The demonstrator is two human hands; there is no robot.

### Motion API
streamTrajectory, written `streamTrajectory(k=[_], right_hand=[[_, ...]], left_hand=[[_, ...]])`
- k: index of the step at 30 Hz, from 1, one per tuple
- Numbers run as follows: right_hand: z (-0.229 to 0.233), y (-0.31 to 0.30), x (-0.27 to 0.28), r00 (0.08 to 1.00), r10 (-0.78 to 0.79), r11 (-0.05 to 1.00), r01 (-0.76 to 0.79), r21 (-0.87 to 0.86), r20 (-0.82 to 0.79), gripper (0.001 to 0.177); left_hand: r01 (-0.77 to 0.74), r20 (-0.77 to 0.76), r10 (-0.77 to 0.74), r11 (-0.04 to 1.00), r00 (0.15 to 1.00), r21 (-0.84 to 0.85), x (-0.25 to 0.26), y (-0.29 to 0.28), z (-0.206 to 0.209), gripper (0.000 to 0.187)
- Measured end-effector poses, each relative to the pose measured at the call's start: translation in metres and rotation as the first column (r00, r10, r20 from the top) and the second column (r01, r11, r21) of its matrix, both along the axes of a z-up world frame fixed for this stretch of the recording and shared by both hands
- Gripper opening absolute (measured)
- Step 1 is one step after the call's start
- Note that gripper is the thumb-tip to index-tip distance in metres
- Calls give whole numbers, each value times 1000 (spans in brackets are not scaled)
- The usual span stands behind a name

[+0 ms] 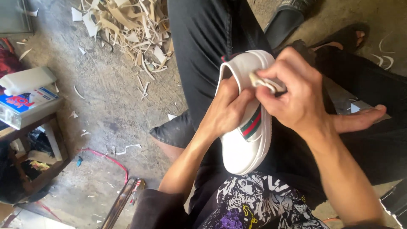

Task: The person sits on the floor and scrubs a white slip-on shoe with a sponge. They dip the sponge into a liquid container and continue scrubbing the shoe's exterior and interior surfaces.

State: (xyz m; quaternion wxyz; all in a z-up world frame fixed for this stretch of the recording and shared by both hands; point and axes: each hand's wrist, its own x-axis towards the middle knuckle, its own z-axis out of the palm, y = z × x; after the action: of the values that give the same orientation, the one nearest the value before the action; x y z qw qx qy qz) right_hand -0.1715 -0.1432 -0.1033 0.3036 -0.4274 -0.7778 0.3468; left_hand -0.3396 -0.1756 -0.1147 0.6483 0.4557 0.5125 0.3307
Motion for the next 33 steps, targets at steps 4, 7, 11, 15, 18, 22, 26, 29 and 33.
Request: streamTrajectory(k=[4, 7, 11, 15, 18, 22, 26, 29, 33], right_hand=[[-3, 5, 7, 999, 27, 1000, -27, 12, 31, 7], [2, 12, -6, 999, -24, 1000, 24, 9, 24, 5], [-3, 2, 12, 996, 58, 998, -58, 2, 71, 8], [0, 13, 2, 998, 36, 999, -37, 17, 43, 6], [-2, 18, 1, 997, 77, 996, -77, 41, 15, 7], [2, 9, 18, 993, 105, 994, -103, -30, 55, 6], [-5, 20, 3, 998, 65, 997, -65, 50, 3, 22], [-4, 11, 5, 999, 53, 998, -53, 23, 1, 11], [-4, 9, 19, 994, 92, 996, -92, 11, 55, 6]], left_hand=[[31, 3, -31, 997, 1000, 75, 6, 5, 2, 13], [20, -7, -20, 998, 1000, 63, 3, 5, 2, 11], [12, 11, -11, 1000, 1000, -27, 1, 5, 1, 12], [21, 3, -21, 1000, 1000, -17, 5, 8, 3, 13], [13, 4, -13, 1000, 1000, -14, 0, 8, -3, 14], [71, -32, -72, 996, 997, -46, 3, 9, 4, 13], [46, -24, -45, 999, 999, 25, 5, 10, 1, 16], [35, -10, -35, 999, 999, -37, 1, 4, -5, 19], [76, -50, -75, 997, 996, 2, 7, 8, -5, 17]])
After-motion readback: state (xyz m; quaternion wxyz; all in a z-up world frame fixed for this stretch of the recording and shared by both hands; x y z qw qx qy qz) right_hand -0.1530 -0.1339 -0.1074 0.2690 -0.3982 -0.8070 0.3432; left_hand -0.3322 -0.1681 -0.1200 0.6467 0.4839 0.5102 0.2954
